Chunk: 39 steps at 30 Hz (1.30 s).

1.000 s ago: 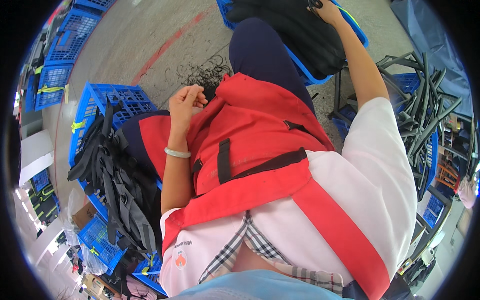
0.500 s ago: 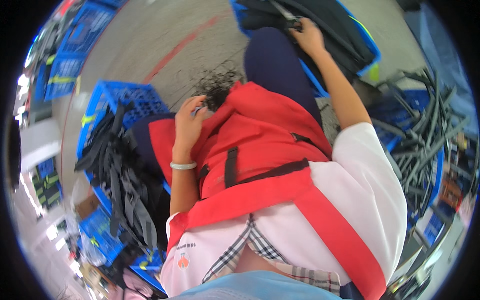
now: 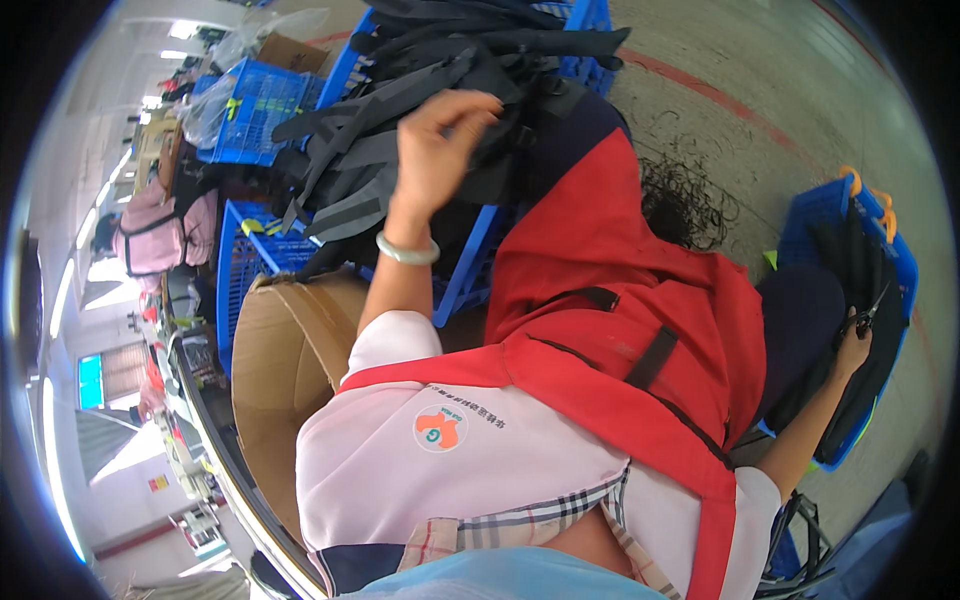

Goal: Trim excess material from black straps using scissors

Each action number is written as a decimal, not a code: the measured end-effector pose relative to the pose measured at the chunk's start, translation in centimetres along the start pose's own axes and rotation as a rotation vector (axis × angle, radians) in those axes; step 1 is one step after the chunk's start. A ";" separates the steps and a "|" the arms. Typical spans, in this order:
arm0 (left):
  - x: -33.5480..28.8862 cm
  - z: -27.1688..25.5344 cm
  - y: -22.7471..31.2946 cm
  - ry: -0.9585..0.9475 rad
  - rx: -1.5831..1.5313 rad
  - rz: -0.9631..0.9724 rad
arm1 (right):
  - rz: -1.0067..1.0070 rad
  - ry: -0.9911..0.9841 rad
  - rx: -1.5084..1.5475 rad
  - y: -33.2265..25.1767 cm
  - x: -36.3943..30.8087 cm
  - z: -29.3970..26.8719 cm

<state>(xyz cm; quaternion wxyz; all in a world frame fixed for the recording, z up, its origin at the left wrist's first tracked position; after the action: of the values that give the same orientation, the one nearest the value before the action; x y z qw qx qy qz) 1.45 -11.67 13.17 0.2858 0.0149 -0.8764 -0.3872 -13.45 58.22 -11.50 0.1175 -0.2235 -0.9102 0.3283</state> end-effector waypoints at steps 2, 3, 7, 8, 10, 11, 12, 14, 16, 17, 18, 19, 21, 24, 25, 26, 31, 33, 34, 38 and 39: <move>1.1 -3.5 -5.3 0.140 0.157 -0.068 | -0.021 -0.028 -0.001 -3.9 -0.6 0.1; 1.6 -5.0 -8.2 0.192 0.412 0.040 | -0.104 -0.007 0.051 -5.6 -0.8 0.1; -0.1 -10.6 -18.5 0.153 0.979 -0.340 | -0.273 -0.055 0.024 -12.4 -2.6 0.8; -0.6 -11.4 -19.8 0.105 0.998 -0.391 | -0.328 -0.057 -0.036 -13.8 -3.2 1.0; -0.5 -12.1 -21.0 -0.051 0.977 -0.429 | -0.390 -0.093 -0.029 -13.9 -2.9 1.7; -0.2 -12.3 -21.3 0.027 0.991 -0.292 | -0.451 -0.134 -0.027 -14.1 -2.9 2.1; 0.9 -12.0 -20.9 0.129 0.960 -0.163 | -0.455 -0.136 -0.007 -14.5 -3.3 2.3; 2.4 -11.2 -17.5 0.285 0.823 0.032 | -0.441 -0.210 -0.001 -15.9 -4.6 2.3; 4.3 -10.2 -11.2 0.398 0.711 0.201 | -0.486 -0.145 0.069 -16.6 -5.5 3.4; 4.9 -9.7 -7.6 0.425 0.636 0.297 | -0.429 -0.279 0.109 -17.5 -6.3 4.3; 5.2 -9.2 -4.2 0.450 0.565 0.389 | -0.375 -0.417 0.149 -18.9 -7.4 4.9; 4.8 -8.9 -1.6 0.410 0.521 0.474 | -0.206 -0.628 0.383 -23.4 -11.2 5.2; 4.9 -6.0 3.1 0.312 0.413 0.681 | -0.146 -0.824 0.629 -27.9 -15.8 4.4; 3.9 -0.3 7.3 0.125 0.218 0.822 | 0.022 -1.019 0.865 -29.5 -20.4 6.0; 3.1 1.0 7.5 0.091 0.203 0.839 | 0.162 -1.179 0.833 -31.7 -22.0 5.4; 2.3 2.0 7.4 0.065 0.187 0.855 | 0.152 -1.187 0.834 -33.4 -22.8 4.7; -0.4 5.2 7.7 -0.078 0.075 0.839 | -0.048 -1.212 0.883 -36.5 -26.8 1.0; -0.5 6.2 8.3 -0.069 0.006 0.782 | -0.045 -1.221 1.105 -37.5 -27.1 -1.1; -0.4 6.7 8.5 -0.080 -0.019 0.791 | -0.034 -1.192 1.105 -37.4 -26.9 -1.3; 0.5 8.3 8.7 -0.041 -0.009 0.620 | -0.237 -1.051 1.066 -36.1 -24.7 -0.3; 0.7 8.2 8.6 0.066 -0.046 0.480 | -0.242 -0.997 0.955 -36.7 -24.3 -0.3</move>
<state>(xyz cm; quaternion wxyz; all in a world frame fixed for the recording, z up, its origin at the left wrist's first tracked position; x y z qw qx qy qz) -1.72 -0.36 15.00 0.3984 -0.1876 -0.8360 -0.3274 -4.21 21.49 10.89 -0.1931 0.1329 -0.6301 0.7403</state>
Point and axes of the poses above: each hand's wrist, its own x-axis towards the middle knuckle, its own z-axis out of the palm, y = z × x, the point moved 1 cm from there along x, towards the middle knuckle, and after that the axes turned 4 degrees about y, right-handed, at the moved point
